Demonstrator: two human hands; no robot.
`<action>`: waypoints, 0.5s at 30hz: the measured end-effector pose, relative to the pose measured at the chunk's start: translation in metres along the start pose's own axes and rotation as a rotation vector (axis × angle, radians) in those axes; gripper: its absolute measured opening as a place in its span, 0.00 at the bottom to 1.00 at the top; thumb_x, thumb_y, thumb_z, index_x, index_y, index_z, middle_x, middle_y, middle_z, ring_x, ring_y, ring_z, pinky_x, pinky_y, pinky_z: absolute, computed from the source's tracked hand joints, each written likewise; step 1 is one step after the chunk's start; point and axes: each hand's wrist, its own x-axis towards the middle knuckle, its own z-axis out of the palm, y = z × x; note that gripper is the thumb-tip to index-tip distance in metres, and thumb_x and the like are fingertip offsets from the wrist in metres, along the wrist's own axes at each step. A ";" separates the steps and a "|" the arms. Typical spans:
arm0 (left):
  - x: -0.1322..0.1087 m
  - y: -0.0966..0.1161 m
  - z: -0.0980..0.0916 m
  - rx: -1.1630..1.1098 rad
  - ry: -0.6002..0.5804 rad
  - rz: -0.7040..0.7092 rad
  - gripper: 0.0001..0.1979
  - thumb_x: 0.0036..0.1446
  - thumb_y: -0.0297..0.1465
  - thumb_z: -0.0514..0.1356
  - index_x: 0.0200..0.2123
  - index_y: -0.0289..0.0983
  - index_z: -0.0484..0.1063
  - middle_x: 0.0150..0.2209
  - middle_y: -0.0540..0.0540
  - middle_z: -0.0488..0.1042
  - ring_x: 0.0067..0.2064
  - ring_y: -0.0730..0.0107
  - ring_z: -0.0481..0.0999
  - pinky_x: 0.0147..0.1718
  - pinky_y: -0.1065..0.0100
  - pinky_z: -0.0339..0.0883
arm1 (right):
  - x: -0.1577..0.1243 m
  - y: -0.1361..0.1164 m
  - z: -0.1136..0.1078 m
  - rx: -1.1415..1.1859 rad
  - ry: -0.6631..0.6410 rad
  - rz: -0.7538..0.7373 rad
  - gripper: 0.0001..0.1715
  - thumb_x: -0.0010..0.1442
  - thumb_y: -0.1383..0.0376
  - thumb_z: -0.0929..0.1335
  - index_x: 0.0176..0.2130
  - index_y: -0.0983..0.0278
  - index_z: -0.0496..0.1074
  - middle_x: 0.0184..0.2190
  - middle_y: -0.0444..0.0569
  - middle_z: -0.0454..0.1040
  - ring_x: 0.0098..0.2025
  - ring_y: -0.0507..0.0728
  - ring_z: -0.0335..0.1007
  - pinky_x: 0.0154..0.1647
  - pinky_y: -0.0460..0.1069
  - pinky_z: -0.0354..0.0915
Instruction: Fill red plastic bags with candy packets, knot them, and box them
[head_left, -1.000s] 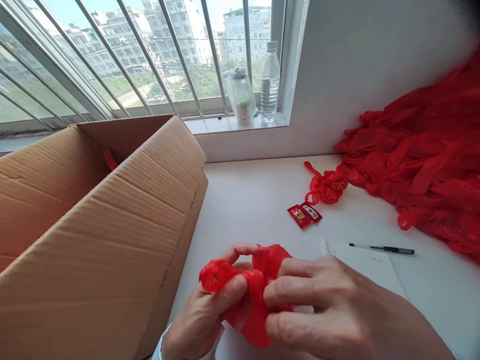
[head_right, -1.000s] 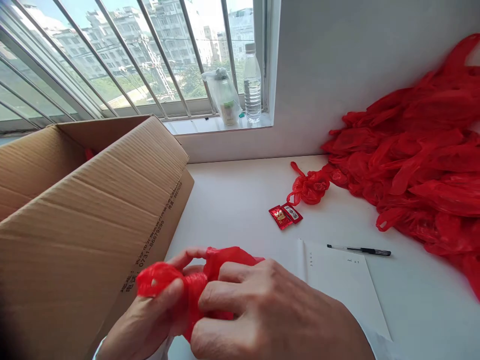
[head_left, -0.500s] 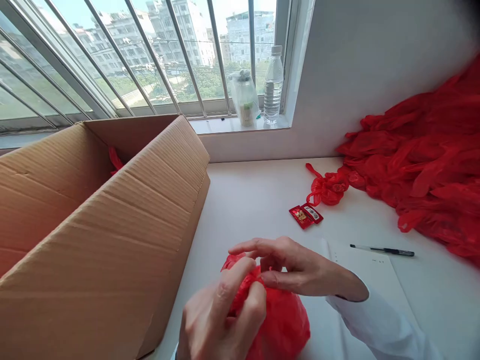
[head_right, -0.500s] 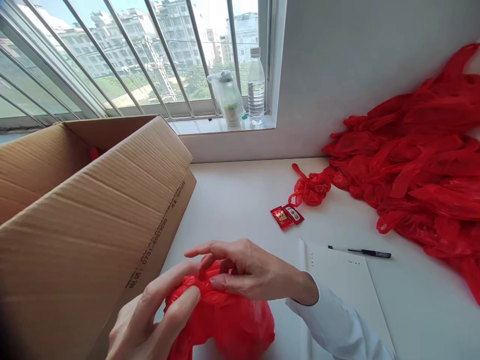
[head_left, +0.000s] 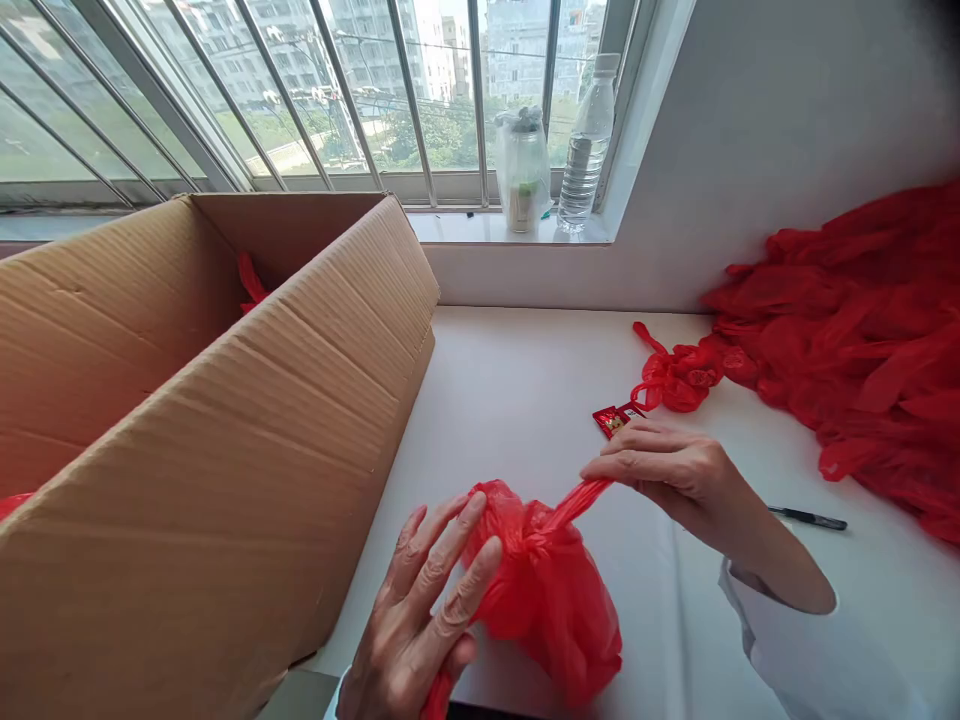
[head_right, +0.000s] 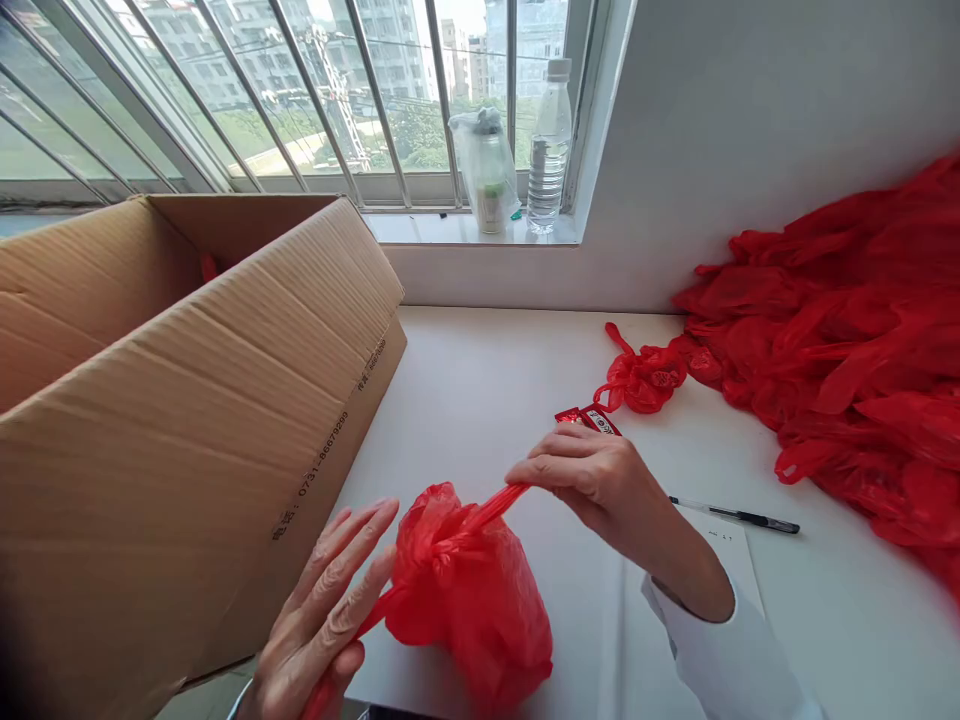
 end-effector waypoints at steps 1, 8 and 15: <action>-0.011 -0.002 0.006 0.007 -0.012 -0.045 0.24 0.68 0.32 0.39 0.66 0.39 0.50 0.67 0.38 0.50 0.66 0.45 0.52 0.60 0.39 0.51 | -0.008 0.014 0.001 -0.011 -0.022 0.072 0.14 0.66 0.68 0.62 0.44 0.62 0.76 0.35 0.48 0.76 0.37 0.51 0.69 0.40 0.47 0.65; -0.067 -0.008 0.052 -0.007 -0.095 -0.153 0.24 0.66 0.28 0.46 0.65 0.40 0.52 0.69 0.36 0.41 0.68 0.43 0.44 0.57 0.45 0.60 | -0.043 0.039 0.014 -0.222 -0.306 0.373 0.20 0.66 0.61 0.61 0.55 0.58 0.70 0.55 0.55 0.69 0.56 0.60 0.66 0.52 0.57 0.67; -0.092 -0.015 0.057 -0.009 -0.077 -0.311 0.39 0.60 0.52 0.46 0.67 0.36 0.42 0.68 0.29 0.43 0.68 0.41 0.45 0.58 0.42 0.58 | -0.010 -0.036 0.060 -0.370 -0.304 -0.126 0.39 0.55 0.49 0.68 0.62 0.55 0.60 0.55 0.57 0.69 0.50 0.68 0.72 0.40 0.56 0.75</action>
